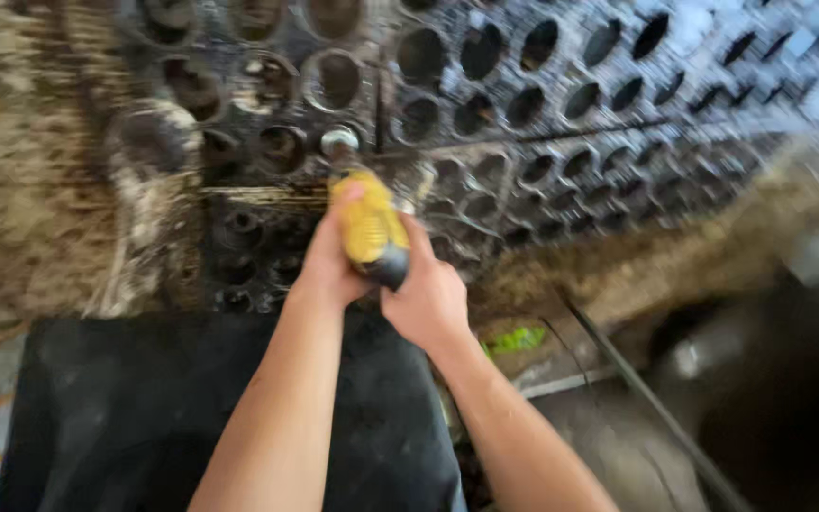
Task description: The person cleans soiled muffin trays by systematically applying an electric drill with a wire brush attachment into individual muffin cups.
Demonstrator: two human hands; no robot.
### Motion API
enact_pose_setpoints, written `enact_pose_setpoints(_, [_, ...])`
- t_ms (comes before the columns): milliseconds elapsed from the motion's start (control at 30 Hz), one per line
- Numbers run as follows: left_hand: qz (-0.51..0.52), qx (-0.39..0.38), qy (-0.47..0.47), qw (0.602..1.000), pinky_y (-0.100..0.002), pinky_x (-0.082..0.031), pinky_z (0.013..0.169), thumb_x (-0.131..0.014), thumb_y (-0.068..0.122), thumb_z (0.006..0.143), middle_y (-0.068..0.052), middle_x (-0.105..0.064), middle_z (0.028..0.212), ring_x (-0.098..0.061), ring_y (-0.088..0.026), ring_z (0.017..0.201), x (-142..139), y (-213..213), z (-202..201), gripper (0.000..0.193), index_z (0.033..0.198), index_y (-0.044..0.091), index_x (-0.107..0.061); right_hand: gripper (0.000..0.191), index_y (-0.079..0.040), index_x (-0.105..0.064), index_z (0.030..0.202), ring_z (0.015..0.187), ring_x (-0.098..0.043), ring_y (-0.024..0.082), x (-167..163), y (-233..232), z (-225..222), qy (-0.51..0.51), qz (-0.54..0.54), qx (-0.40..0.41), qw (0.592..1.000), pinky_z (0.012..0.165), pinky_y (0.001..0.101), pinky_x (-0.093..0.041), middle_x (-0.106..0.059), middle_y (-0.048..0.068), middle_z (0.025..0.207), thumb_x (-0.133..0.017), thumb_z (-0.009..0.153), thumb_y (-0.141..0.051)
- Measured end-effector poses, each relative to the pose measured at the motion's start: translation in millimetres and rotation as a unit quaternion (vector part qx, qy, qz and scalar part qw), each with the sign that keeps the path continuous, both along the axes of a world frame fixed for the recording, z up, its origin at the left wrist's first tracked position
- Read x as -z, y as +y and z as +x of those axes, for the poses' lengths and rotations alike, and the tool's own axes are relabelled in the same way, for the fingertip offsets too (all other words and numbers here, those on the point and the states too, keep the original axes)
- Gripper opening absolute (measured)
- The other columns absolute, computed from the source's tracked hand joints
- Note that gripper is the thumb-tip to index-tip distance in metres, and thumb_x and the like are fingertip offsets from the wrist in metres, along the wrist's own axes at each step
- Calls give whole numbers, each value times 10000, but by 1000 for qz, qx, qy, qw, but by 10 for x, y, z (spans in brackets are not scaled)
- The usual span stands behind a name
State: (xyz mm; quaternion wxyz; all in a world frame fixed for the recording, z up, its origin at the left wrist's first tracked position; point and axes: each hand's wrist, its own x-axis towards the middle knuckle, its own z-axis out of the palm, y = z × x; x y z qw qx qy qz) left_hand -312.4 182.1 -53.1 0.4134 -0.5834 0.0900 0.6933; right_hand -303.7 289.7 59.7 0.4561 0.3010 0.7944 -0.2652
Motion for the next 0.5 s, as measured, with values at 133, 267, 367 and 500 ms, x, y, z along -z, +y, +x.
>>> enact_pose_setpoints(133, [-2, 57, 70, 996, -378, -466, 786, -625, 547, 976, -31, -693, 1108, -644, -188, 964, -357, -153, -45, 515, 1269, 124, -631, 941, -217, -334, 1562, 985, -685, 458, -302, 38, -117, 7, -2, -36, 999, 849, 534, -539, -733, 243, 1035, -735, 714, -133])
enact_pose_setpoints(267, [51, 286, 61, 955, -350, -335, 985, -428, 715, 883, -28, -758, 1188, -682, -146, 1064, -897, -318, -108, 680, 1414, 293, -470, 869, -158, -388, 1529, 1031, -721, 371, -895, 215, -122, 54, -26, 32, 998, 872, 454, -556, -732, 202, 1068, -726, 733, -71])
enact_pose_setpoints(367, [83, 338, 61, 935, -429, -318, 1057, -471, 699, 873, -41, -738, 1182, -682, -157, 1048, -1295, -648, -134, 798, 1496, 200, -478, 677, -59, -490, 1435, 1072, -692, 256, -1410, 244, -90, 158, -55, 182, 969, 908, 366, -542, -713, 139, 1166, -764, 819, -1])
enact_pose_setpoints(500, [74, 376, 110, 917, -391, -418, 964, -544, 631, 884, -42, -741, 1147, -681, -159, 992, -1695, -1218, -350, 758, 1457, 136, -531, 590, -64, -553, 1328, 815, -678, 155, -2048, 211, -273, 68, 11, 336, 939, 643, 303, -542, -743, 77, 995, -736, 782, 63])
